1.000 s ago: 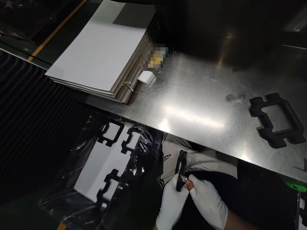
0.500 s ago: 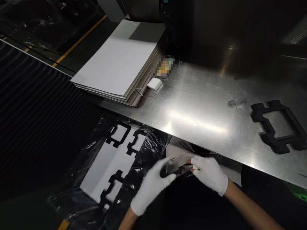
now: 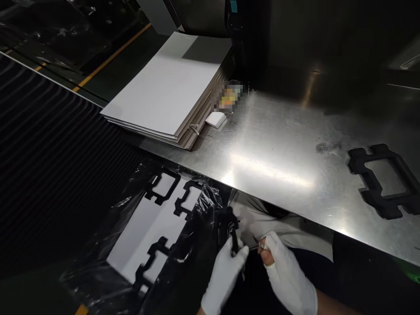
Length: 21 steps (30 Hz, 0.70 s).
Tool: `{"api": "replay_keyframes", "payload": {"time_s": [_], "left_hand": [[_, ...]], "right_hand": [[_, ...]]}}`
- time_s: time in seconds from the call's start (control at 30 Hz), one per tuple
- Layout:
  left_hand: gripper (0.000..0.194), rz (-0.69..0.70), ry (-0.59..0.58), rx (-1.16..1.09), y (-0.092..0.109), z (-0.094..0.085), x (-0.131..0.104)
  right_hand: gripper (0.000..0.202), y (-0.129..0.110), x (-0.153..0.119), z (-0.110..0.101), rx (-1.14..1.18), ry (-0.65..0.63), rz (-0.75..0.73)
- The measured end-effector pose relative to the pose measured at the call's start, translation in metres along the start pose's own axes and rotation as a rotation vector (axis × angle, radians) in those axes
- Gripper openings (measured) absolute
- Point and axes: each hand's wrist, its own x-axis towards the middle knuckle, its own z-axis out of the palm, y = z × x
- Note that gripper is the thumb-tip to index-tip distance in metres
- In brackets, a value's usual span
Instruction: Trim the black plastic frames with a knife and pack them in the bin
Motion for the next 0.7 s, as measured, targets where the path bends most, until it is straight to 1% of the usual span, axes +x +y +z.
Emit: {"api": "replay_keyframes", "payload": {"time_s": [0.03, 0.1, 0.17, 0.2, 0.27, 0.37, 0.53, 0.63, 0.7], "left_hand": [[0.019, 0.010, -0.012, 0.190, -0.001, 0.001, -0.003], [0.014, 0.003, -0.054, 0.551, -0.003, 0.006, -0.010], [0.015, -0.006, -0.067, 0.812, -0.006, 0.013, -0.017], [0.016, 0.002, -0.067, 0.892, -0.007, 0.015, -0.020], [0.017, 0.040, -0.067, 0.968, -0.010, 0.020, -0.024], [0.016, 0.083, -0.060, 1.012, -0.013, 0.022, -0.026], [0.019, 0.099, -0.060, 0.988, -0.012, 0.023, -0.026], [0.021, 0.096, -0.062, 1.015, -0.012, 0.024, -0.027], [0.022, 0.115, -0.029, 1.039, -0.014, 0.025, -0.027]], "right_hand": [[0.034, 0.005, -0.003, -0.004, -0.059, -0.027, 0.013], [0.030, 0.011, -0.006, -0.009, -0.201, -0.181, 0.048], [0.028, 0.013, -0.007, -0.011, -0.345, -0.321, 0.105], [0.031, 0.013, -0.008, -0.010, -0.407, -0.354, 0.131], [0.037, 0.012, -0.010, -0.008, -0.486, -0.370, 0.153], [0.040, 0.012, -0.013, -0.005, -0.512, -0.371, 0.122], [0.041, 0.013, -0.017, -0.003, -0.504, -0.335, 0.093], [0.040, 0.010, -0.016, -0.004, -0.529, -0.367, 0.115], [0.041, 0.007, -0.015, -0.005, -0.541, -0.390, 0.149]]}}
